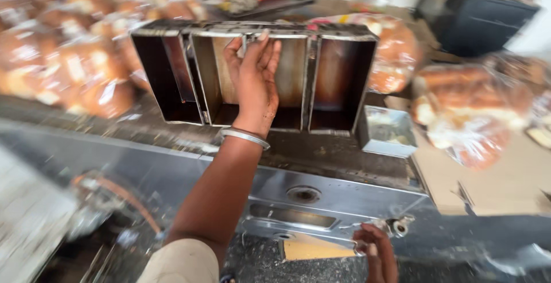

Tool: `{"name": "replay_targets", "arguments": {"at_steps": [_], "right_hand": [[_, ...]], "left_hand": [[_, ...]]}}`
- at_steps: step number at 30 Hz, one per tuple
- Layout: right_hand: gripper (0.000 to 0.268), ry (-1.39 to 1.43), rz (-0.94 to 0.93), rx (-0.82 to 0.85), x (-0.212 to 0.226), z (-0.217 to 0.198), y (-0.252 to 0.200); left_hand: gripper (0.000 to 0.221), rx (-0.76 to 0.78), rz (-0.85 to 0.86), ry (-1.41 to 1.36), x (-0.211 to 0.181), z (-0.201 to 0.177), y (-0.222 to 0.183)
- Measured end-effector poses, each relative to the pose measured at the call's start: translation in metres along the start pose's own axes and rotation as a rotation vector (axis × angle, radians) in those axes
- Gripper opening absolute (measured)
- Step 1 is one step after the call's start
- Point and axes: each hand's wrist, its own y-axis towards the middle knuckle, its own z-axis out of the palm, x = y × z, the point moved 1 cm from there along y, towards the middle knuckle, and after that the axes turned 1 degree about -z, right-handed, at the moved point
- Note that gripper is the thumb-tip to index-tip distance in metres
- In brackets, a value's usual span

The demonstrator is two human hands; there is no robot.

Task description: The person greases the inside of several bread molds by hand using a substance from a small metal container before stacking the molds.

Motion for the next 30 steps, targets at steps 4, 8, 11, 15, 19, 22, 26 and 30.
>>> {"name": "replay_targets", "arguments": {"at_steps": [4, 8, 11, 15, 19, 22, 26, 30], "right_hand": [[0.047, 0.008, 0.204, -0.211, -0.050, -0.020, -0.022], [0.045, -0.022, 0.211, -0.336, -0.043, 0.001, -0.021], [0.039, -0.067, 0.243, -0.366, -0.009, 0.036, -0.015], [0.027, -0.276, 0.189, -0.245, 0.042, 0.056, 0.007], [0.018, -0.610, -0.004, -0.291, 0.082, 0.021, 0.052], [0.013, -0.661, -0.192, -0.423, 0.100, -0.008, 0.099], [0.023, -0.801, -0.417, -0.184, 0.128, -0.028, 0.156], [0.033, -0.978, -0.606, 0.177, 0.127, -0.022, 0.224]], "left_hand": [[0.053, 0.046, -0.031, -0.058, 0.062, -0.038, 0.005], [0.049, 0.104, -0.297, -0.089, 0.091, -0.056, -0.010], [0.055, 0.200, -0.306, -0.021, 0.082, -0.064, -0.012], [0.066, 0.291, -0.424, 0.271, 0.051, -0.076, -0.031], [0.062, 0.203, -0.584, 0.486, 0.036, -0.094, -0.066], [0.046, 0.229, -0.581, 0.546, 0.037, -0.100, -0.086], [0.021, 0.477, -0.323, 0.593, 0.037, -0.078, -0.074], [0.012, 0.746, 0.337, 0.869, 0.013, -0.038, -0.027]]}}
